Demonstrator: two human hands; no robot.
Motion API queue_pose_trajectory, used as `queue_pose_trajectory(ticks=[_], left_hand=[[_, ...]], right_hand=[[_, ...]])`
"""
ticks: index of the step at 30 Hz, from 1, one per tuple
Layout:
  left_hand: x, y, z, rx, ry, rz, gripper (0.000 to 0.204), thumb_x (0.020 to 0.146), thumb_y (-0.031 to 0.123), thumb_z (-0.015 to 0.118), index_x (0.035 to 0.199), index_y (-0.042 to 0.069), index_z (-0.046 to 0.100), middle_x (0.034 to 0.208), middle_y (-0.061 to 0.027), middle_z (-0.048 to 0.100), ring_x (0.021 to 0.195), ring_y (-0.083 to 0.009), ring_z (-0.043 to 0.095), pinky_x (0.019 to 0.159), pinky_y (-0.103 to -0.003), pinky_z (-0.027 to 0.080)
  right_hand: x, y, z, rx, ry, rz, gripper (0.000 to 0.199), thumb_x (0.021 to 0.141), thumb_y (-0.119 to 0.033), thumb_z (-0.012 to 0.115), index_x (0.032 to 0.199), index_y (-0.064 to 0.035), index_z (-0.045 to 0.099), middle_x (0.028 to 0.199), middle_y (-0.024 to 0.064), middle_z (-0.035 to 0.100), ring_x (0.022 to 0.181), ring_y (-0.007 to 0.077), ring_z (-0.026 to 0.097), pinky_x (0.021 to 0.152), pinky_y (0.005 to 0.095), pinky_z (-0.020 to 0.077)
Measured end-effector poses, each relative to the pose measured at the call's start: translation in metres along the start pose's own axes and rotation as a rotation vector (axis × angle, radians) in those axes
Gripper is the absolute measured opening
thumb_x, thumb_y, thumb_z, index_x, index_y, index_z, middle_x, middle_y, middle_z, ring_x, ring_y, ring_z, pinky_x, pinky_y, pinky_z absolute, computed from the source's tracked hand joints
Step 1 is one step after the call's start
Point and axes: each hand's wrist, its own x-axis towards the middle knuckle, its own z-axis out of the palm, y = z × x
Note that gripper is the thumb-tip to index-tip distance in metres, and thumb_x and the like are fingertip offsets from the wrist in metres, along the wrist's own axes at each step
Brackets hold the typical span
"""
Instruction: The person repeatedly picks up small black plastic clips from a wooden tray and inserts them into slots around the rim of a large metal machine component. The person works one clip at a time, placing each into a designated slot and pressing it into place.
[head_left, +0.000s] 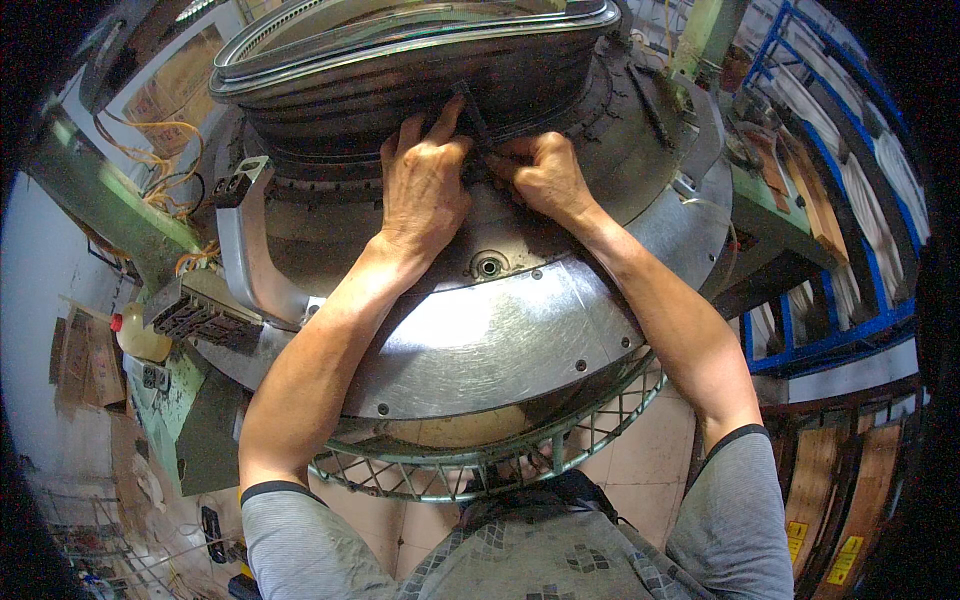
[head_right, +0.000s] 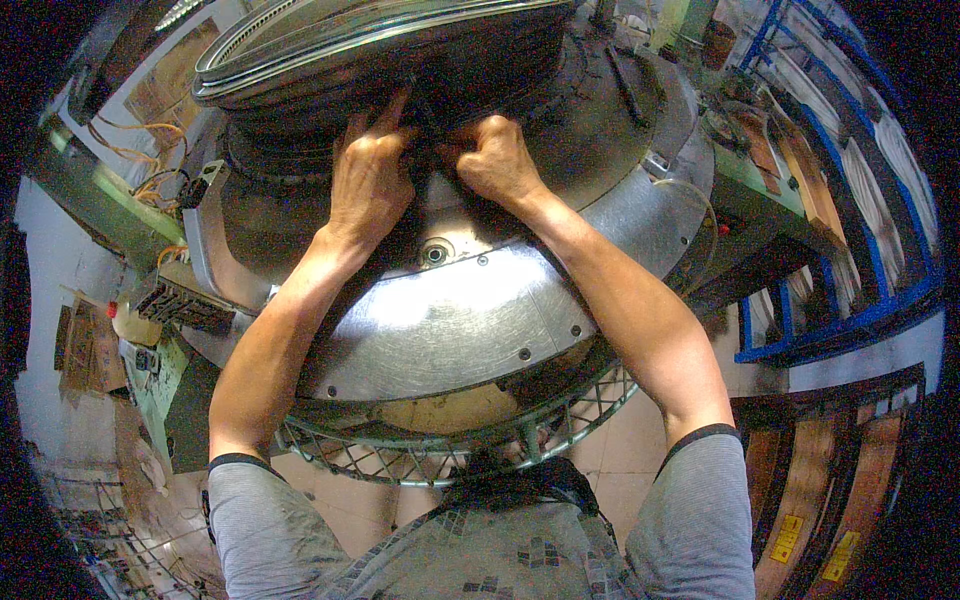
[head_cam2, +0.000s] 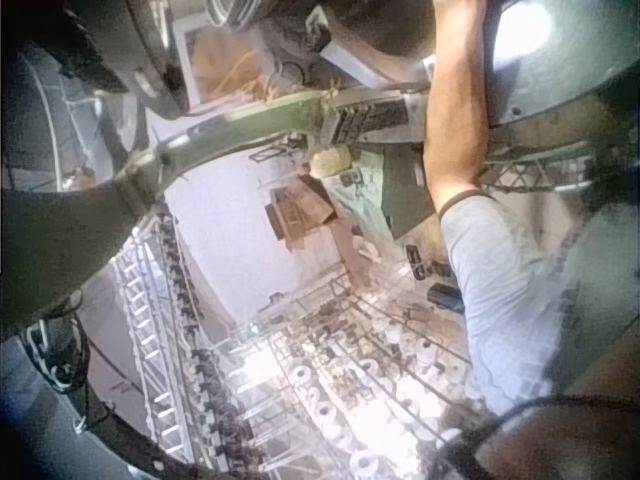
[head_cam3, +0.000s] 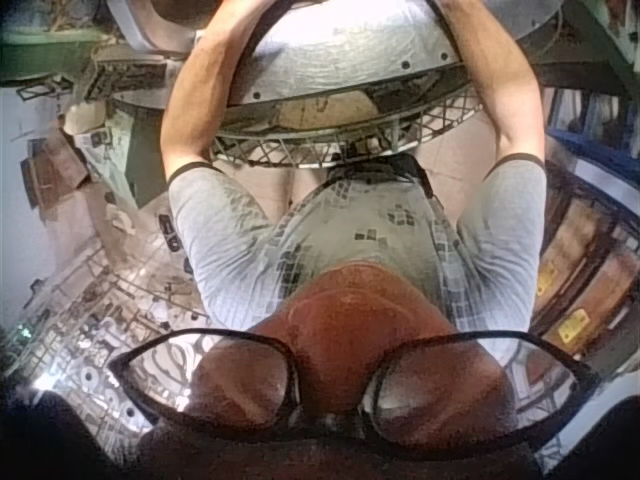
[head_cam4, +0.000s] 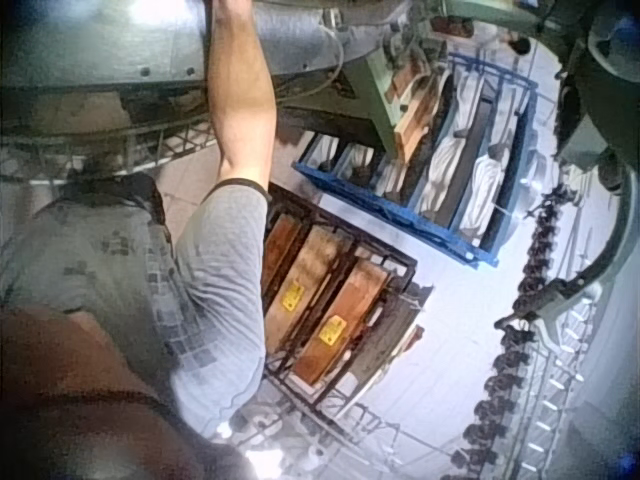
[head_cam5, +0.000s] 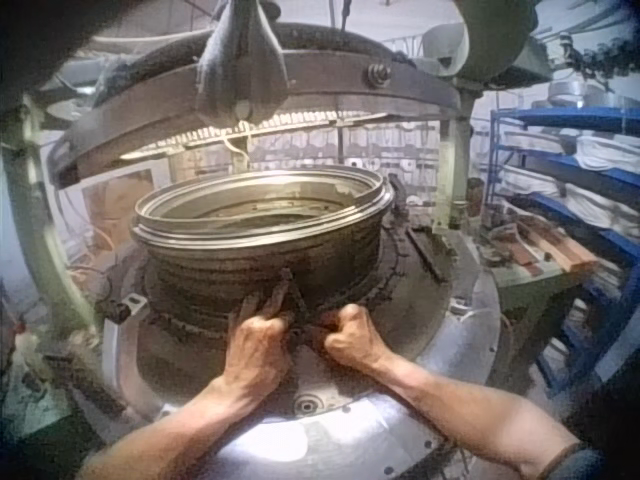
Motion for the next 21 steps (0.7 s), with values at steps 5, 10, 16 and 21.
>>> queue_pose_trajectory(ticks=[5, 10, 16, 21], left_hand=[[-0.0001, 0.0002, -0.0007, 0.030, -0.039, -0.013, 0.037, 0.069, -0.007, 0.061, 0.103, 0.002, 0.074, 0.146, -0.0210, 0.052, 0.126, -0.0480, 0.052, 0.109, -0.048, 0.043], [-0.0001, -0.0006, -0.0012, 0.049, -0.063, -0.008, 0.035, 0.069, -0.004, 0.064, 0.102, 0.003, 0.074, 0.150, -0.0171, 0.049, 0.125, -0.0483, 0.052, 0.109, -0.049, 0.043], [-0.0003, -0.0023, 0.0010, 0.037, -0.054, 0.001, 0.032, 0.072, -0.003, 0.065, 0.102, 0.003, 0.074, 0.150, -0.0171, 0.049, 0.125, -0.0487, 0.052, 0.109, -0.050, 0.043], [0.0000, -0.0025, 0.0016, 0.031, -0.056, 0.004, 0.034, 0.071, -0.004, 0.064, 0.103, 0.003, 0.074, 0.150, -0.0177, 0.049, 0.125, -0.0486, 0.051, 0.109, -0.050, 0.043]], right_hand=[[-0.0005, -0.0004, -0.0008, -0.012, 0.003, -0.031, 0.020, 0.080, -0.016, 0.069, 0.092, -0.0021, 0.077, 0.083, 0.0251, 0.070, 0.070, 0.0287, 0.073, 0.068, 0.0394, 0.0565], [0.0002, -0.0004, -0.0011, -0.023, -0.007, -0.015, 0.020, 0.079, -0.015, 0.069, 0.091, -0.0021, 0.077, 0.082, 0.0245, 0.070, 0.068, 0.0279, 0.073, 0.067, 0.0394, 0.0565], [-0.0002, -0.0013, -0.0011, -0.025, 0.010, -0.039, 0.020, 0.078, -0.013, 0.067, 0.090, -0.0011, 0.076, 0.083, 0.0247, 0.070, 0.070, 0.0282, 0.073, 0.069, 0.0396, 0.0566], [-0.0002, -0.0023, -0.0004, -0.027, 0.019, -0.031, 0.021, 0.078, -0.014, 0.067, 0.091, -0.0002, 0.076, 0.084, 0.0250, 0.070, 0.072, 0.0298, 0.074, 0.071, 0.0400, 0.0567]])
